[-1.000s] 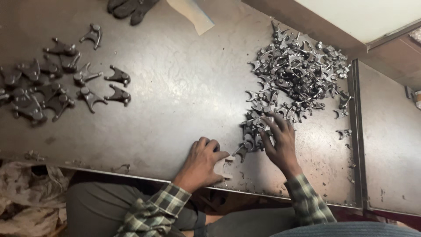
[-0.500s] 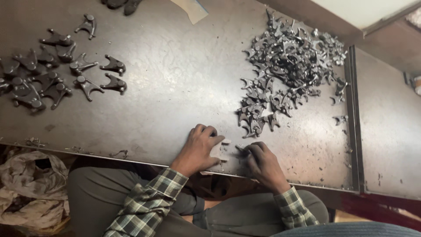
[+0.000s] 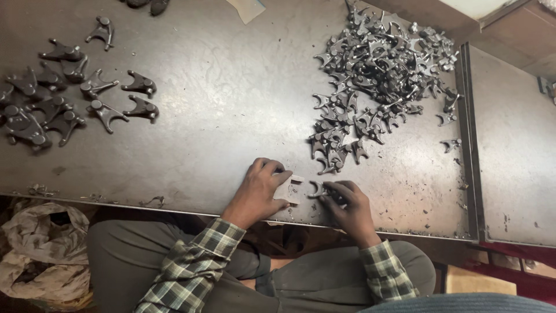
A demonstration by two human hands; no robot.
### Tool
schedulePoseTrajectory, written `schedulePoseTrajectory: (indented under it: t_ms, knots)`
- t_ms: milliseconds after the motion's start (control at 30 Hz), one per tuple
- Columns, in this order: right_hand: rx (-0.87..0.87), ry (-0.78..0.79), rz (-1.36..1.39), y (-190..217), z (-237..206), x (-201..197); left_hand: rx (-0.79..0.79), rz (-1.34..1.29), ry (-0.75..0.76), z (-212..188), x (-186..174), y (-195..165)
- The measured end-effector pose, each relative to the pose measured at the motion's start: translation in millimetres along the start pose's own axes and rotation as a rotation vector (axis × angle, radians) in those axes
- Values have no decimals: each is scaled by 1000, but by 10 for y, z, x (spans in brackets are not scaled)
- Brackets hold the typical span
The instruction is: The person sits at a low metal table and sorts small metal castings one at a time, picking each piece from a pile, turning it in their hands, and placing it into separate groups on the table by type. A coworker occasionally handles parts at the far end of the table.
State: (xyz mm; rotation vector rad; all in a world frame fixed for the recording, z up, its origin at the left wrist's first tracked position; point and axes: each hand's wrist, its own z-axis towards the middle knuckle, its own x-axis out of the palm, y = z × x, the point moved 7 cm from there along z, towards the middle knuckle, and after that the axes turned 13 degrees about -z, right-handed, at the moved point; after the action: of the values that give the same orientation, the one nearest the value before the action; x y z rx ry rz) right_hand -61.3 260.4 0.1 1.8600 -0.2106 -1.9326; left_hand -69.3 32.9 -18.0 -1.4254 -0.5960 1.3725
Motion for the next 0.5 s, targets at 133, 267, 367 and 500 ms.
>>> schedulePoseTrajectory:
  t_ms: [133, 267, 367, 500]
  knots:
    - [-54, -3, 39, 27, 36, 36, -2, 9, 2, -4, -2, -14]
    - [-59, 23, 55, 87, 32, 68, -9, 9, -6, -10, -5, -24]
    - [-96, -1, 50, 165, 40, 86, -23, 10, -8, -7, 0, -19]
    - [-115, -8, 46, 206, 65, 92, -24, 11, -14, 2, -10, -6]
